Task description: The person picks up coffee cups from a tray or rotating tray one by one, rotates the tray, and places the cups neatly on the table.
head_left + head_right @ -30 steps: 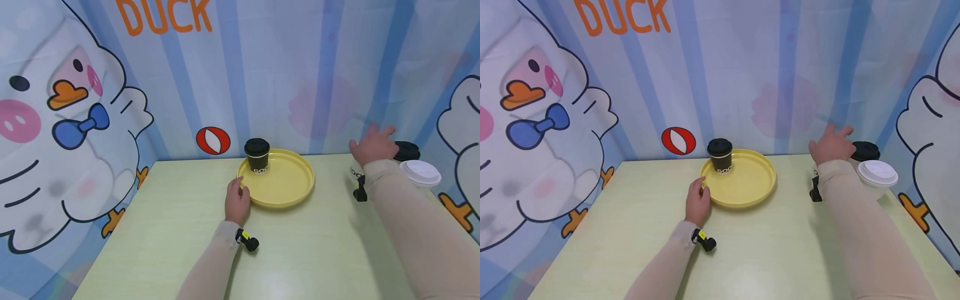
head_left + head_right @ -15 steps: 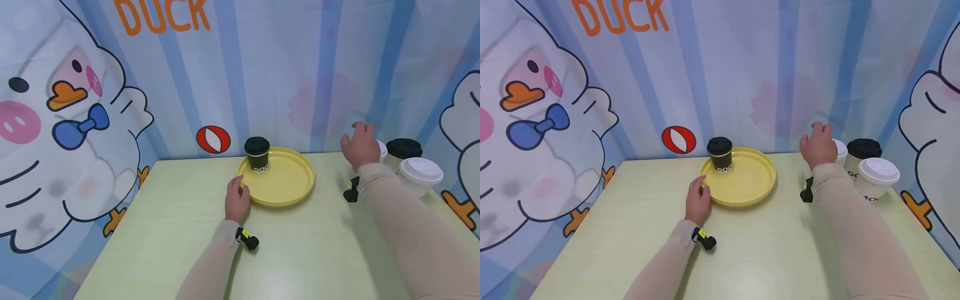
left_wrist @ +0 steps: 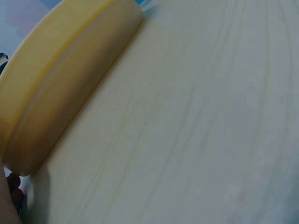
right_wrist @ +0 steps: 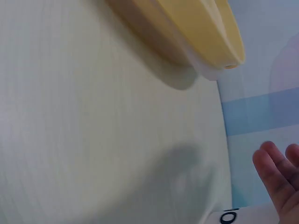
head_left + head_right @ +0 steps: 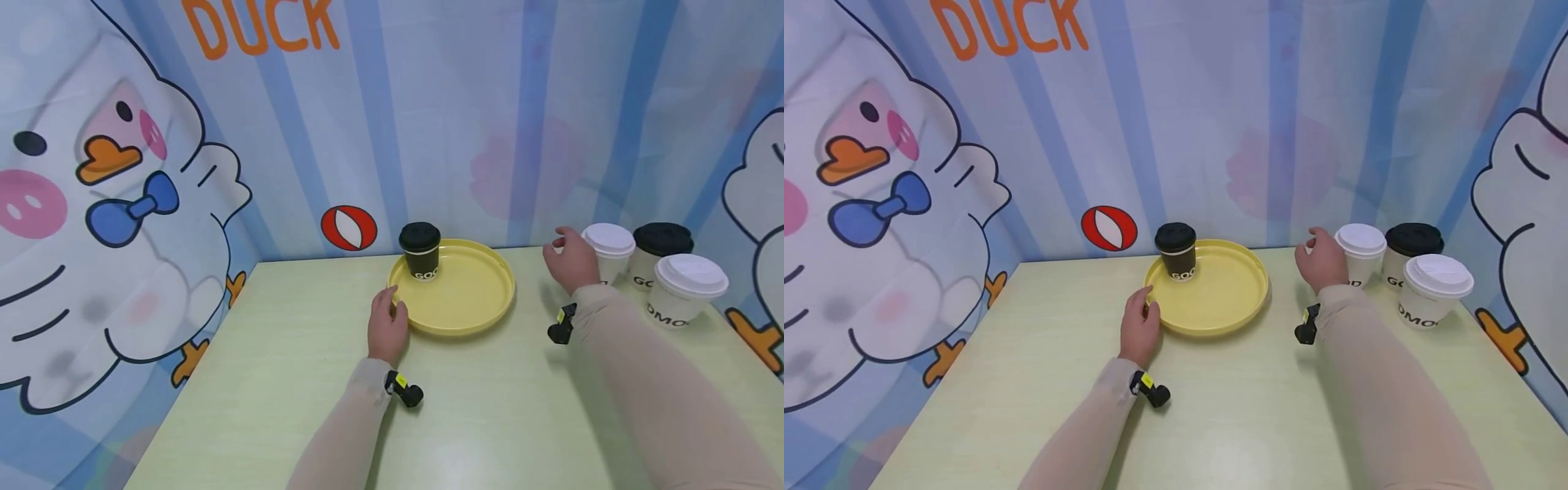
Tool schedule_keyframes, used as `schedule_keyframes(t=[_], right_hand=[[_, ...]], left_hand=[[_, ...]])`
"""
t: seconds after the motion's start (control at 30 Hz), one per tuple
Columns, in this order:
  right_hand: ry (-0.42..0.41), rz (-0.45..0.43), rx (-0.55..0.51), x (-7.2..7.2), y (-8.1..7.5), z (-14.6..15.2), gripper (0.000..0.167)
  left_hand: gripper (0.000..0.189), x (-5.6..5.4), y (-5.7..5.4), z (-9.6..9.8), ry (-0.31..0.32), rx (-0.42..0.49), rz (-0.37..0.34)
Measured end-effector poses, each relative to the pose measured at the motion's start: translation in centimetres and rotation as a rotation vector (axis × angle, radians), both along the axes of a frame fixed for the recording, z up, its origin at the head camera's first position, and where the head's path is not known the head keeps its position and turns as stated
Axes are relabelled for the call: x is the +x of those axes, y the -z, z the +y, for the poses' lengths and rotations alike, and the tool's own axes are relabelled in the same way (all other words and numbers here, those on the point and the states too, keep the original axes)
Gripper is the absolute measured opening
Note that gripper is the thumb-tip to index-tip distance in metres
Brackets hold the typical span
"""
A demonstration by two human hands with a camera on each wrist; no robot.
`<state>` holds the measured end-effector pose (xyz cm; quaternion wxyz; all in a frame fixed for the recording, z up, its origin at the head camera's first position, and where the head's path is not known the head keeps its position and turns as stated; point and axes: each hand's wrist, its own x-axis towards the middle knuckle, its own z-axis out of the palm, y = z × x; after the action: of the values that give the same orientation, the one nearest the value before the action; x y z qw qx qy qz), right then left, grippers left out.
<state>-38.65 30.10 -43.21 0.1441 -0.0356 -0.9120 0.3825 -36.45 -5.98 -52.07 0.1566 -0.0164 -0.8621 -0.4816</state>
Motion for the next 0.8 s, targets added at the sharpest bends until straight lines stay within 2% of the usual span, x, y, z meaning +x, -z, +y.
schedule_keyframes(t=[0.13, 0.37, 0.47, 0.67, 0.8], right_hand=[[-0.100, -0.084, -0.144, -0.1, 1.5, -0.2, 0.064], [-0.199, -0.277, -0.573, -0.4, 3.4, -1.5, 0.069], [-0.224, -0.327, -0.707, -0.4, 4.2, -1.9, 0.072], [-0.282, -0.337, -0.806, -0.1, 5.0, -2.4, 0.078], [-0.307, -0.341, -0.819, 0.0, 5.5, -2.6, 0.077]], left_hand=[[0.044, 0.0, 0.0, 0.0, -0.005, 0.006, -0.015], [0.043, 0.0, 0.1, -0.1, -0.007, -0.002, -0.009], [0.043, 0.0, 0.1, -0.1, -0.011, -0.002, -0.014], [0.044, 0.0, 0.2, -0.1, -0.018, 0.005, -0.036], [0.045, 0.1, 0.1, 0.0, -0.012, 0.014, -0.049]])
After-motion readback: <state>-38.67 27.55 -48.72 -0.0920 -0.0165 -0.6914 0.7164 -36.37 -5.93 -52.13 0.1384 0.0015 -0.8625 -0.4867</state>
